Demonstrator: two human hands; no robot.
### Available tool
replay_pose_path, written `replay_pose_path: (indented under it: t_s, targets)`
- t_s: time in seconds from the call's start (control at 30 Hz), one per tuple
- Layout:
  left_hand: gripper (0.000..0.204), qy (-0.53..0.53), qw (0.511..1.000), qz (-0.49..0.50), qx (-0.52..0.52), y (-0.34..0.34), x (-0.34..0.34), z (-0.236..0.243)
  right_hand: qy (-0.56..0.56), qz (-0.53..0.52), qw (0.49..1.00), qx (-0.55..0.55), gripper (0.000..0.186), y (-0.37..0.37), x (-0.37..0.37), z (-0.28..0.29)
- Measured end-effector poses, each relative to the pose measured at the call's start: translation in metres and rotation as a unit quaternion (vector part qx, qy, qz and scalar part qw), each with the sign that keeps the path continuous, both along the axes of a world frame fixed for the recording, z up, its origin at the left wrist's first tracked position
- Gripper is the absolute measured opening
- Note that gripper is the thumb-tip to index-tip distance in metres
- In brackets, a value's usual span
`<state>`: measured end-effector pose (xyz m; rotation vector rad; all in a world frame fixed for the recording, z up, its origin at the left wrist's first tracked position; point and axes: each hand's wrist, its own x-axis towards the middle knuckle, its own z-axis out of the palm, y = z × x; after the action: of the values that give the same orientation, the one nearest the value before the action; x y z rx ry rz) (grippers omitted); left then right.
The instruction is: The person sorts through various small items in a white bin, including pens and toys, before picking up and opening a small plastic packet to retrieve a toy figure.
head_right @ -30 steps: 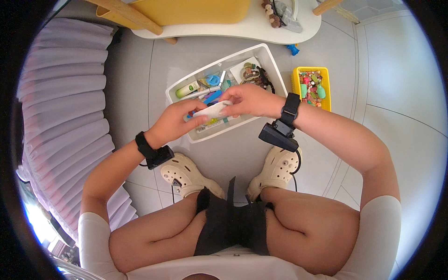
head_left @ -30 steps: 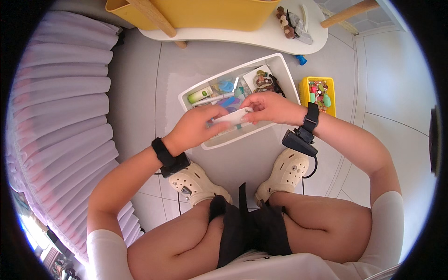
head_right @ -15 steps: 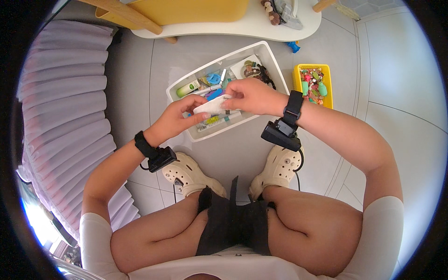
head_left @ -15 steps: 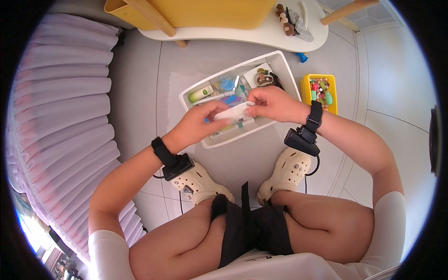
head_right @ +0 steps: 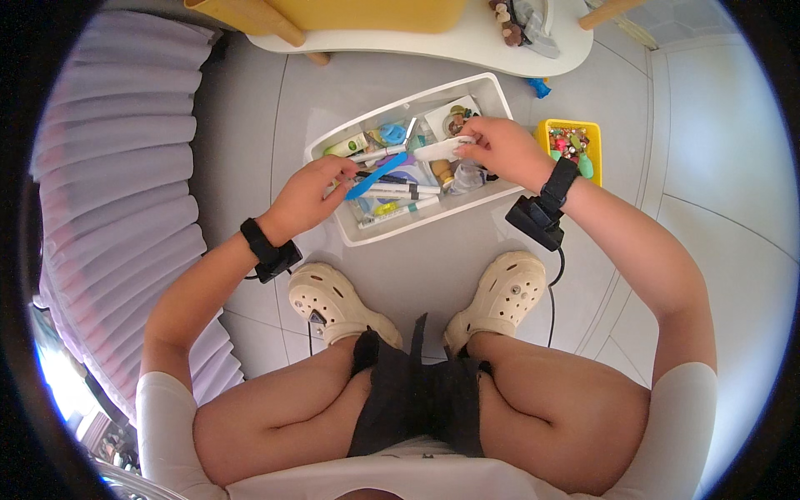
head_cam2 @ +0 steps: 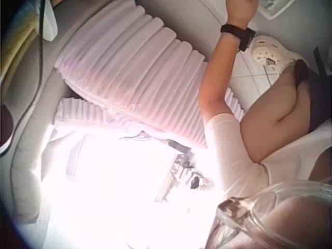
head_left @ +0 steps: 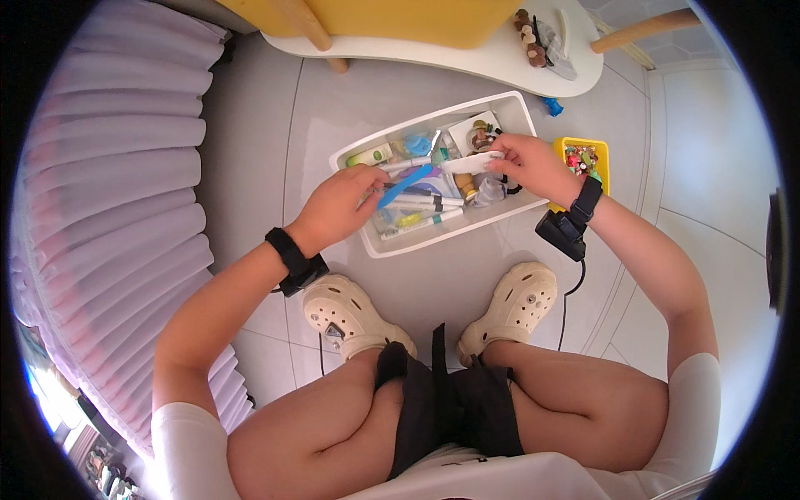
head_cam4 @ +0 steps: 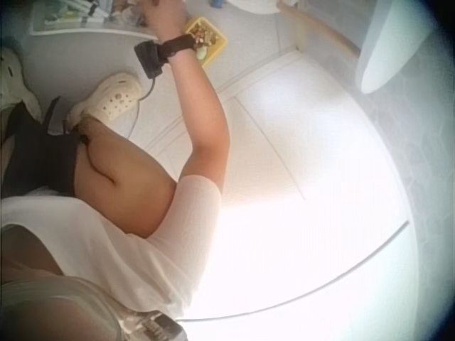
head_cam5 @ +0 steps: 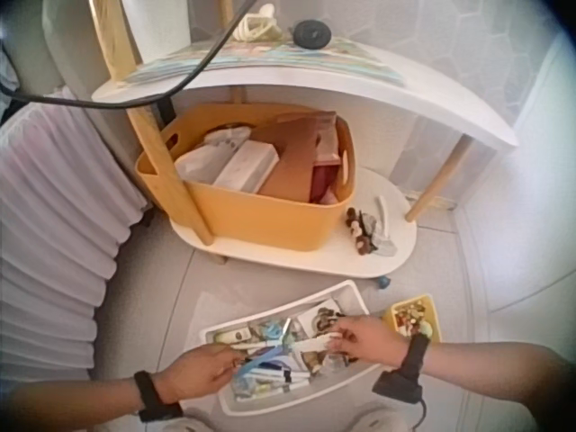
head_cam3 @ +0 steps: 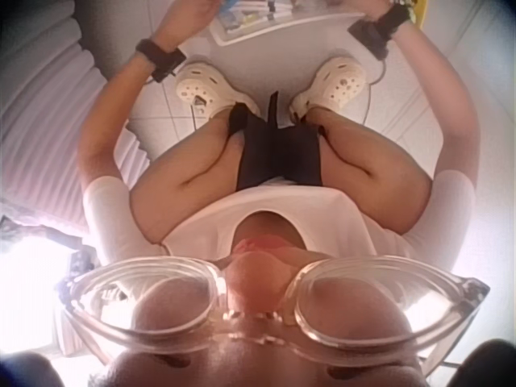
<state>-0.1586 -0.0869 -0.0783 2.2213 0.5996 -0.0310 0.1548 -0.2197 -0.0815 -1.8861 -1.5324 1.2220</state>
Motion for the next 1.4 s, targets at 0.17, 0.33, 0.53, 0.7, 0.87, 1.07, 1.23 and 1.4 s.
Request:
replay_pose_path:
  t_s: [0.17, 0.33, 0.53, 0.7, 0.87, 1.07, 1.23, 1.4]
  targets:
    - [0.028, 0.03, 0.984, -0.109, 0.134, -0.009, -0.001, -0.005, -0.099, 0.031, 0.995, 0.009, 0.023, 0.006, -0.004, 0.008]
    - [0.029, 0.042, 0.959, -0.184, 0.212, -0.011, -0.004, -0.014, -0.199, 0.069, 0.96, 0.185, 0.026, 0.006, -0.007, -0.006]
    - [0.024, 0.09, 0.961, -0.195, 0.173, 0.006, 0.0, -0.017, -0.171, 0.112, 0.955, 0.217, 0.027, 0.012, -0.024, -0.006]
    - [0.018, 0.081, 0.97, -0.171, 0.152, 0.018, 0.0, -0.016, -0.14, 0.165, 0.959, 0.184, 0.027, 0.022, -0.053, -0.013]
    - [0.02, 0.066, 0.974, -0.14, 0.163, 0.015, 0.007, -0.023, -0.112, 0.171, 0.968, 0.148, 0.027, 0.032, -0.071, -0.026]
    - [0.021, 0.078, 0.994, -0.067, -0.022, 0.019, 0.017, -0.017, -0.09, 0.13, 0.968, 0.196, 0.026, 0.037, -0.069, -0.027]
    - [0.02, 0.01, 0.965, -0.007, -0.264, 0.029, 0.01, -0.017, 0.081, 0.116, 0.99, -0.019, 0.025, 0.039, -0.064, -0.015]
    - [0.023, -0.019, 0.899, 0.047, -0.436, 0.025, 0.006, -0.021, 0.167, 0.105, 0.976, -0.089, 0.025, 0.029, -0.059, -0.018]
